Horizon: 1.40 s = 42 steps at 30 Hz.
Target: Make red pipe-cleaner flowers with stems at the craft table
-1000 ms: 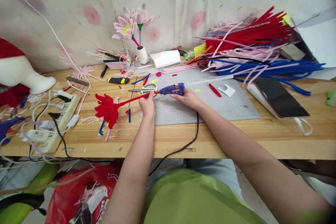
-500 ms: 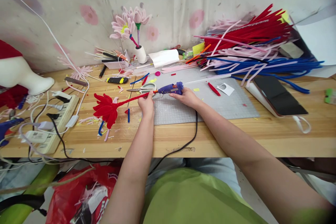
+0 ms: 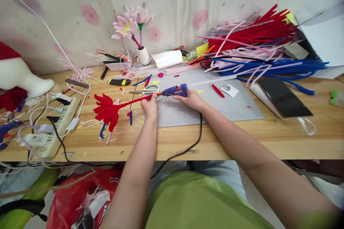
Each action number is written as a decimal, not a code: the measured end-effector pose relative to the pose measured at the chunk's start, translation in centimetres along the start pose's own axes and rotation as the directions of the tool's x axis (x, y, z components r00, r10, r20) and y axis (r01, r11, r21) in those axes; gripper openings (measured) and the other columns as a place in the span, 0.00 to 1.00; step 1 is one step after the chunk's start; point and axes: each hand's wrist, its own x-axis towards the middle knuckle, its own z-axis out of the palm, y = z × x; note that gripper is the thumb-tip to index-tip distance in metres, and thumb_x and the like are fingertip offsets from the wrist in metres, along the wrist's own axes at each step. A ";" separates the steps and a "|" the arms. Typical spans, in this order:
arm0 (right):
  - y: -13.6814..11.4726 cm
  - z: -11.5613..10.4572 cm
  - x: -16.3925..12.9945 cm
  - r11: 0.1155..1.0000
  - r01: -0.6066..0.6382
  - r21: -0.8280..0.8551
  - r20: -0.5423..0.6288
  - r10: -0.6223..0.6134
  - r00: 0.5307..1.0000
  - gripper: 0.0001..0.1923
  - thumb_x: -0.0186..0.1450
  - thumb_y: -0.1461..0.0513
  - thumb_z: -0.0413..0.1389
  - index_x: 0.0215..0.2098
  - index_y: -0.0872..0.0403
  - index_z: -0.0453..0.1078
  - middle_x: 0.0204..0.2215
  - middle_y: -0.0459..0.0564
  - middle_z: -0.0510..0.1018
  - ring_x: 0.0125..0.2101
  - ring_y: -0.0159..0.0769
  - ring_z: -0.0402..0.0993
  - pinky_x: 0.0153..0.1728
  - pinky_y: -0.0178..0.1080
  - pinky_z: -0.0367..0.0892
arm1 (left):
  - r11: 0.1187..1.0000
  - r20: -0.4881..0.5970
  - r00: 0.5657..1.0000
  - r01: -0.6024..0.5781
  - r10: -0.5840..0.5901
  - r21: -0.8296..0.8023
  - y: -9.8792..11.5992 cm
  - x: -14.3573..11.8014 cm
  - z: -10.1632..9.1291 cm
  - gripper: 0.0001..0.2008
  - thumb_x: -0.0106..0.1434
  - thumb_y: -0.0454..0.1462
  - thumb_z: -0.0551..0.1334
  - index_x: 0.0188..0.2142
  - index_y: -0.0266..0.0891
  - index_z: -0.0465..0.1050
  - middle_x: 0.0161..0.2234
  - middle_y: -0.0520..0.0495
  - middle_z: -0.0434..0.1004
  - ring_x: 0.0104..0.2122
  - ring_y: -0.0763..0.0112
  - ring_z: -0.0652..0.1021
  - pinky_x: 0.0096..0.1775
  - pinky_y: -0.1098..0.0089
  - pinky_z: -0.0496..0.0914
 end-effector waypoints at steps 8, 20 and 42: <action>0.0 0.0 0.1 1.000 0.013 0.006 0.003 -0.013 1.000 0.21 0.54 0.49 0.57 0.40 0.52 0.72 0.35 0.49 0.78 0.38 0.39 0.73 0.42 0.41 0.66 | 0.999 -0.005 1.000 -0.001 0.001 0.045 -0.2 0.1 -0.1 0.15 0.46 0.43 0.67 0.24 0.31 0.72 0.19 0.51 0.70 0.15 0.82 0.63 0.18 0.75 0.58; 0.2 -2.6 -0.2 0.995 -0.100 0.018 -0.007 0.100 0.995 0.22 0.51 0.47 0.58 0.36 0.54 0.72 0.26 0.49 0.76 0.29 0.37 0.72 0.34 0.39 0.67 | 0.999 -0.013 0.999 0.043 -0.043 -0.001 0.5 -0.2 -0.1 0.16 0.44 0.44 0.67 0.23 0.31 0.71 0.19 0.52 0.68 0.16 0.82 0.63 0.18 0.76 0.57; -0.2 -4.3 -1.9 0.815 -0.096 -0.572 -0.266 -0.074 0.961 0.16 0.55 0.52 0.57 0.34 0.54 0.64 0.29 0.52 0.73 0.33 0.41 0.67 0.32 0.39 0.57 | 0.964 0.082 0.980 0.194 -0.182 -0.182 2.4 -1.1 -0.3 0.12 0.43 0.36 0.68 0.19 0.33 0.66 0.13 0.59 0.57 0.14 0.85 0.56 0.17 0.77 0.48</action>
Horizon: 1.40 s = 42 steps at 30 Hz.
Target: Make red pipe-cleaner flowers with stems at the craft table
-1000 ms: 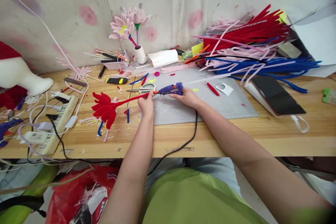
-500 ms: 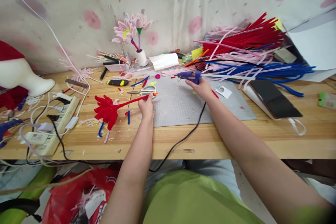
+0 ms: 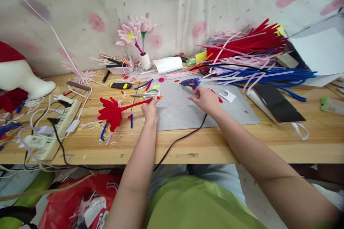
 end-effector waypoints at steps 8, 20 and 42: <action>-7.6 3.9 1.7 0.846 0.527 0.078 0.072 -0.532 0.843 0.12 0.59 0.58 0.56 0.39 0.55 0.67 0.38 0.54 0.74 0.40 0.42 0.66 0.39 0.40 0.55 | 0.998 0.015 0.999 -0.038 0.037 0.043 -0.4 -0.1 0.0 0.14 0.42 0.39 0.69 0.17 0.34 0.65 0.13 0.59 0.55 0.15 0.84 0.57 0.20 0.76 0.51; -8.3 3.6 2.9 0.814 0.558 0.158 0.094 -0.575 0.813 0.09 0.61 0.59 0.54 0.33 0.57 0.71 0.33 0.54 0.76 0.38 0.39 0.67 0.39 0.39 0.55 | 0.991 0.083 0.992 -0.102 0.095 0.082 -1.3 0.7 -0.5 0.11 0.43 0.39 0.69 0.23 0.33 0.73 0.19 0.51 0.69 0.24 0.75 0.71 0.28 0.73 0.62; -7.9 3.5 4.7 0.237 -0.828 0.508 0.861 -0.151 0.485 0.10 0.50 0.70 0.62 0.19 0.58 0.65 0.12 0.42 0.66 0.15 0.22 0.59 0.22 0.30 0.63 | 0.986 0.321 0.936 -0.164 0.145 0.033 -0.3 -0.3 -1.1 0.15 0.40 0.38 0.70 0.21 0.36 0.63 0.23 0.52 0.73 0.16 0.84 0.61 0.19 0.76 0.55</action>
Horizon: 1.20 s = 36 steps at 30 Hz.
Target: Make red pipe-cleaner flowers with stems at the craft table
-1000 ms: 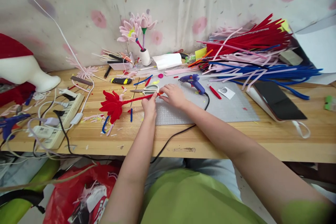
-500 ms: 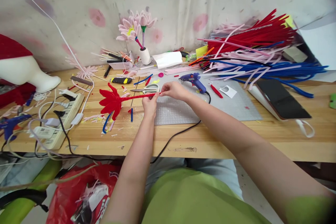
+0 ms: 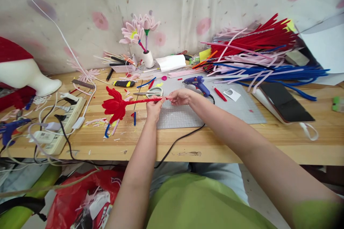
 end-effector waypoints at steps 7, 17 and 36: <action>0.7 -0.5 -1.8 0.993 0.113 0.017 0.035 -0.113 0.993 0.05 0.55 0.64 0.61 0.28 0.57 0.69 0.21 0.45 0.73 0.22 0.26 0.68 0.28 0.32 0.67 | 0.999 0.000 1.000 0.014 -0.014 -0.041 -0.3 0.3 0.0 0.15 0.42 0.41 0.69 0.24 0.36 0.67 0.24 0.51 0.70 0.22 0.79 0.68 0.21 0.77 0.59; 1.7 0.5 -2.0 0.988 0.141 0.062 -0.009 -0.141 0.990 0.05 0.58 0.68 0.57 0.24 0.59 0.67 0.17 0.44 0.70 0.18 0.23 0.64 0.23 0.29 0.64 | 0.999 0.036 0.999 0.011 -0.013 0.052 -0.1 -0.1 0.1 0.13 0.43 0.38 0.69 0.23 0.37 0.65 0.17 0.56 0.64 0.19 0.81 0.63 0.22 0.77 0.57; 3.0 -0.8 -0.4 0.951 0.305 0.046 0.038 -0.306 0.951 0.12 0.46 0.61 0.65 0.23 0.57 0.66 0.18 0.42 0.70 0.20 0.22 0.64 0.25 0.29 0.62 | 0.995 0.168 0.983 0.067 -0.079 0.075 0.1 0.2 -0.5 0.16 0.42 0.39 0.69 0.25 0.38 0.63 0.19 0.58 0.63 0.16 0.84 0.60 0.18 0.79 0.52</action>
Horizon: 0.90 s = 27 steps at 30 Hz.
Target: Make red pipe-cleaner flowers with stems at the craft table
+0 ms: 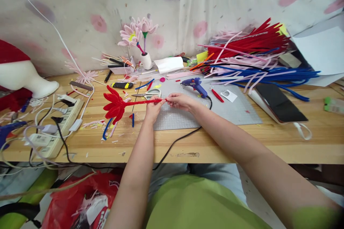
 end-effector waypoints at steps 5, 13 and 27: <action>0.0 0.1 0.3 0.995 0.069 -0.072 -0.033 -0.071 0.997 0.14 0.45 0.60 0.65 0.21 0.57 0.64 0.17 0.41 0.70 0.19 0.22 0.62 0.23 0.29 0.59 | 0.981 -0.004 0.987 0.162 -0.164 -0.109 0.6 -0.2 0.3 0.19 0.45 0.45 0.68 0.27 0.40 0.60 0.14 0.62 0.49 0.12 0.84 0.52 0.15 0.79 0.48; -0.3 0.3 -0.7 0.972 0.145 -0.186 0.012 -0.145 0.989 0.15 0.53 0.53 0.59 0.28 0.57 0.68 0.25 0.45 0.74 0.21 0.23 0.62 0.26 0.30 0.60 | 0.952 -0.029 0.968 0.237 -0.247 -0.194 1.1 -0.2 0.3 0.23 0.44 0.45 0.68 0.21 0.39 0.52 0.13 0.63 0.42 0.12 0.87 0.48 0.14 0.79 0.41; 0.6 1.8 0.0 0.894 0.341 -0.291 -0.136 -0.391 0.910 0.13 0.50 0.54 0.58 0.23 0.55 0.63 0.17 0.40 0.65 0.19 0.23 0.58 0.23 0.31 0.53 | 0.966 -0.056 0.989 0.124 -0.140 -0.225 0.7 -0.1 0.8 0.20 0.45 0.43 0.68 0.23 0.38 0.56 0.14 0.63 0.47 0.12 0.87 0.50 0.14 0.80 0.43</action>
